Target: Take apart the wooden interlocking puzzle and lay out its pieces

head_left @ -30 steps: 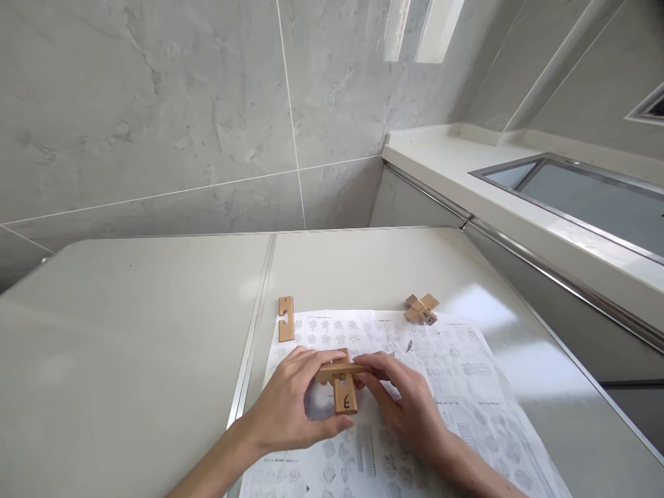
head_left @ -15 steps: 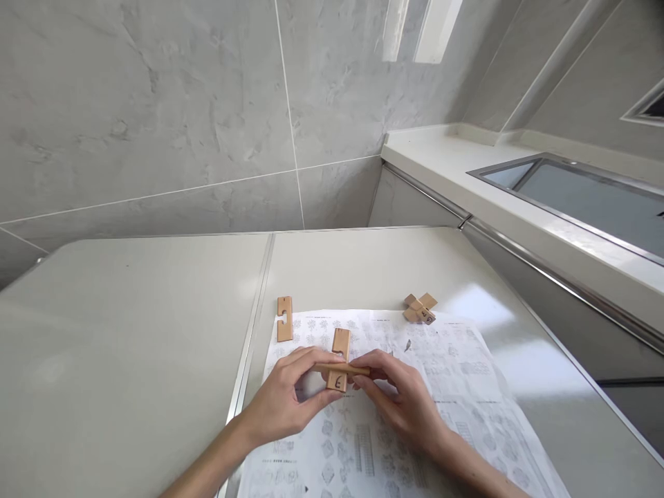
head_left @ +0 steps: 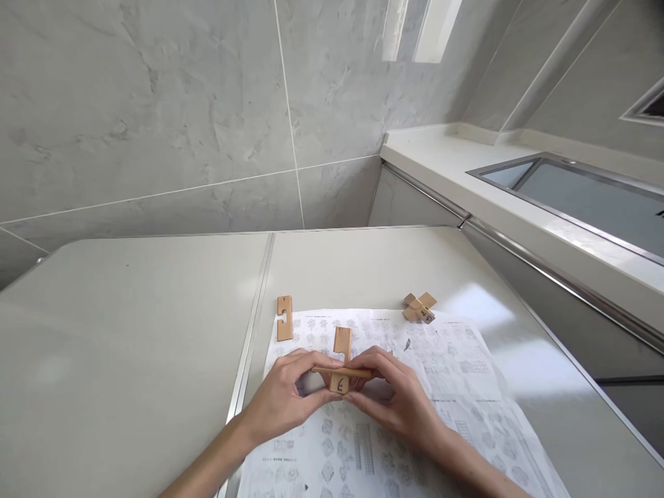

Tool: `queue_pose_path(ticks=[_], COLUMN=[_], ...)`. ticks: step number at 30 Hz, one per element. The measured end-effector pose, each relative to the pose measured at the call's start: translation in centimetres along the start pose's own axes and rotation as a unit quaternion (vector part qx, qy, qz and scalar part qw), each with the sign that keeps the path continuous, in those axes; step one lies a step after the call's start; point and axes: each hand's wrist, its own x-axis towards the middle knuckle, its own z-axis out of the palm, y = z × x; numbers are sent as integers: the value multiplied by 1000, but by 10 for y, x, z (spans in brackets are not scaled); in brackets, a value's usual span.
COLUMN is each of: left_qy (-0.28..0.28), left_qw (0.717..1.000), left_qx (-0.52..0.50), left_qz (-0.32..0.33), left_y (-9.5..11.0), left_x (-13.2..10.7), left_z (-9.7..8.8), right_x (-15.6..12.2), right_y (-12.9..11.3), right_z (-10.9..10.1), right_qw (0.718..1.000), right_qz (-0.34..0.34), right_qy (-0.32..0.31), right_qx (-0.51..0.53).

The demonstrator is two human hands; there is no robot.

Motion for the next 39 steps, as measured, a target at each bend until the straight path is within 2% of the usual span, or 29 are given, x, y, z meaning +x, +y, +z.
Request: queue_pose_path(ticks=[6,15,23,34,39], left_qy=[-5,-49,-19,-17,-30], left_qw=[1000,999,999,999,999], left_qx=[6,3,49,34,-16], left_qz=[-1,1,-12,-22,-14], left_y=[1,5,1,12,15], left_x=[1,1,-1,3,6], left_z=[-2,-7,0,-2,-8], right_x=[-3,-7,-8,-4,-5], right_y=[3,3,4,1,1], right_z=[1,3,4,2,0], right_qw=[1000,999,997,998,998], right_qz=[7,23,44,32,40], right_qy=[-7,-38,-13,2,-1], right_qx=[-20,-9,-64,-51,-41])
